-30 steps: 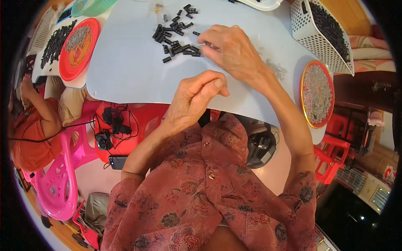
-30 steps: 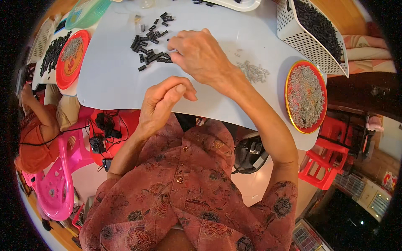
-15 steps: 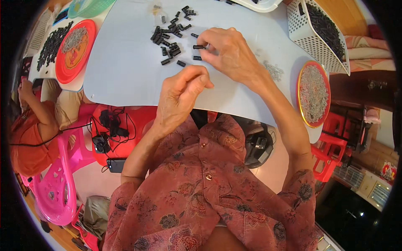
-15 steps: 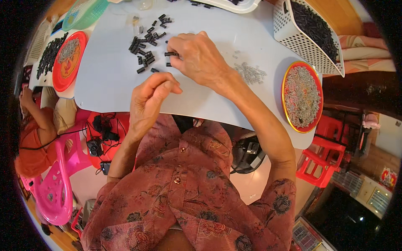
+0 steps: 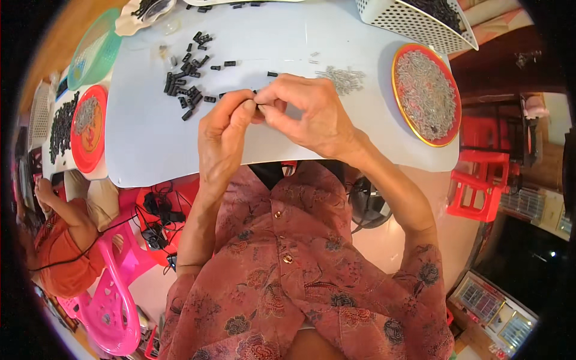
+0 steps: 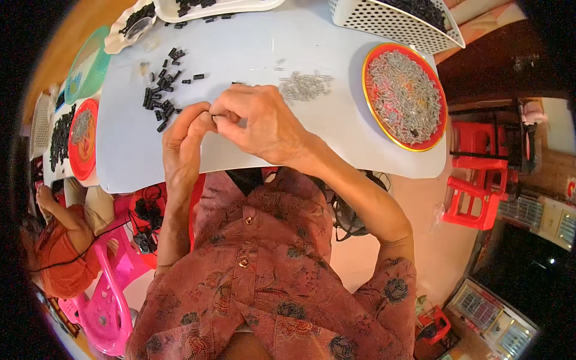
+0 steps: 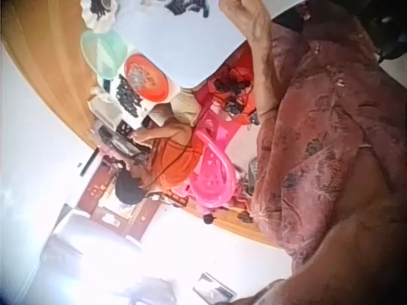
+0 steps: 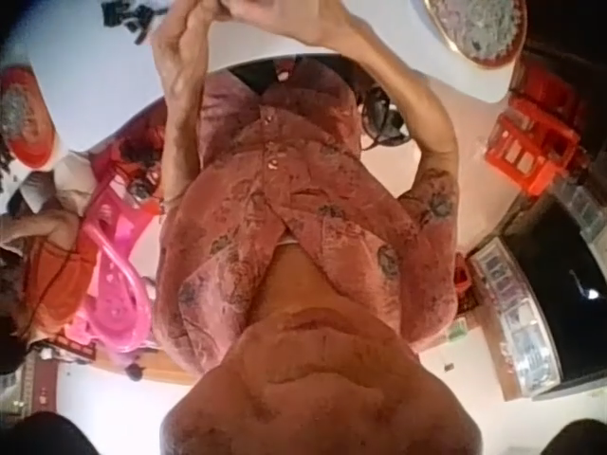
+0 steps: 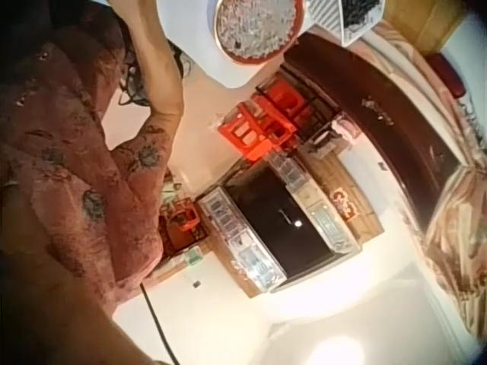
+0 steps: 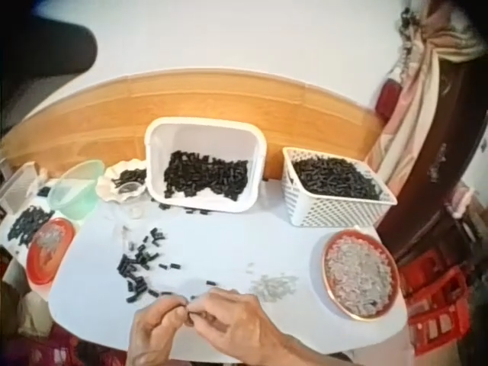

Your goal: The person assembles small black plastic components by hand at a white table.

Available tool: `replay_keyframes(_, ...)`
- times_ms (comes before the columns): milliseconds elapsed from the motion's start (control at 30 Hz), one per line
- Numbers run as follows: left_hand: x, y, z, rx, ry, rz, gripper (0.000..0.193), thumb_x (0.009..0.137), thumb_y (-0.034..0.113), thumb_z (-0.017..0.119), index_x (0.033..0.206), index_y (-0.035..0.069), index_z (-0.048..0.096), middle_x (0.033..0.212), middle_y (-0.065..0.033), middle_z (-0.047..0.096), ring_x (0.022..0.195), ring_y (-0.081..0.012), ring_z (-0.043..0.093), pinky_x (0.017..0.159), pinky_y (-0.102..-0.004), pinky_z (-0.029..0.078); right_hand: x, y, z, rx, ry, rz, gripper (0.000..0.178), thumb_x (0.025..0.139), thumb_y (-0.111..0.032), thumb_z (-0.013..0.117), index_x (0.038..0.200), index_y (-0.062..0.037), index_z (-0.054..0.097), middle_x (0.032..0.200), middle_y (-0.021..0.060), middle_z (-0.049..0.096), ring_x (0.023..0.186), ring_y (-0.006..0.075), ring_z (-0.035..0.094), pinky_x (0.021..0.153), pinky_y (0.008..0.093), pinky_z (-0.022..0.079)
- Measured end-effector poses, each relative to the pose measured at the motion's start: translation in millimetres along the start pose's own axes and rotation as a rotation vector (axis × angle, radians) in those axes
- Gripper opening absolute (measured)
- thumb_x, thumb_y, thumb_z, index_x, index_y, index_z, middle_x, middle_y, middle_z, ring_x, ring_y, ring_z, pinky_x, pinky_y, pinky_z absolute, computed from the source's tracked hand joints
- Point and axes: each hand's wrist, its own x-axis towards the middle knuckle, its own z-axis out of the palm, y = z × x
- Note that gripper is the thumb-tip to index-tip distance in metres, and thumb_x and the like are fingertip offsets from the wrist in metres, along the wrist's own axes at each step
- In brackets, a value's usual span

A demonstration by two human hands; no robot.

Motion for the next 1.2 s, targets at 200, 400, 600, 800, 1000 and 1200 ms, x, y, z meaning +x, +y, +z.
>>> replay_keyframes(200,0.8,-7.8,18.5,-0.277,-0.005,-0.123,0.02,0.095,0.015,0.056,0.101,-0.003,0.062,0.083,-0.0043,0.063,0.081,-0.0137,0.061,0.074,-0.0284,0.049,0.7,31.5,-45.6,-0.321,0.071,0.082,0.008,0.078,-0.007,0.06,0.08,0.0002,0.062,0.071,0.0148,0.061,0.062,0.0285,0.06,0.059,0.0369,0.047)
replay_keyframes(400,1.1,-17.0,15.7,-0.261,-0.014,-0.117,0.017,0.093,0.011,0.058,0.103,-0.002,0.062,0.085,-0.0041,0.063,0.081,-0.0118,0.059,0.074,-0.0261,0.048,25.3,64.9,-62.2,-0.628,-0.076,0.014,0.012,0.078,-0.007,0.06,0.087,-0.0012,0.065,0.079,0.0153,0.062,0.072,0.0346,0.061,0.068,0.0428,0.049)
replay_keyframes(600,-6.9,-14.9,16.4,-0.241,-0.011,-0.171,0.02,0.089,0.007,0.062,0.107,0.0,0.061,0.084,-0.0015,0.062,0.076,-0.0077,0.049,0.071,-0.0218,0.042,76.7,74.5,-19.9,-0.504,-0.025,-0.138,0.019,0.082,-0.011,0.062,0.099,-0.0054,0.065,0.096,0.0128,0.063,0.091,0.0345,0.058,0.081,0.0417,0.048)
replay_keyframes(800,-11.5,-8.5,7.8,-0.279,0.027,-0.231,0.016,0.087,0.006,0.064,0.102,0.001,0.061,0.079,0.0028,0.057,0.072,-0.0057,0.048,0.064,-0.0209,0.04,106.8,90.3,20.2,-0.567,-0.149,-0.139,0.021,0.084,-0.013,0.062,0.103,-0.0054,0.064,0.101,0.0111,0.06,0.093,0.0323,0.058,0.082,0.0413,0.047)
replay_keyframes(1000,-8.6,-16.9,-2.6,-0.313,0.013,-0.264,0.01,0.09,0.006,0.058,0.097,0.0,0.062,0.084,-0.0013,0.063,0.081,-0.0082,0.056,0.077,-0.0231,0.044,89.5,76.9,30.6,-0.578,-0.168,-0.207,0.018,0.079,-0.013,0.064,0.094,-0.0035,0.064,0.088,0.0116,0.058,0.075,0.0323,0.06,0.068,0.0402,0.05)
replay_keyframes(1200,5.8,-23.4,3.3,-0.445,0.033,-0.228,0.023,0.097,0.015,0.048,0.109,-0.003,0.057,0.089,-0.0096,0.066,0.082,-0.0143,0.057,0.082,-0.0293,0.047,66.3,58.6,12.2,-0.599,-0.273,-0.165,0.017,0.081,-0.019,0.062,0.071,-0.0057,0.058,0.073,0.0095,0.056,0.073,0.0299,0.061,0.065,0.0422,0.048)
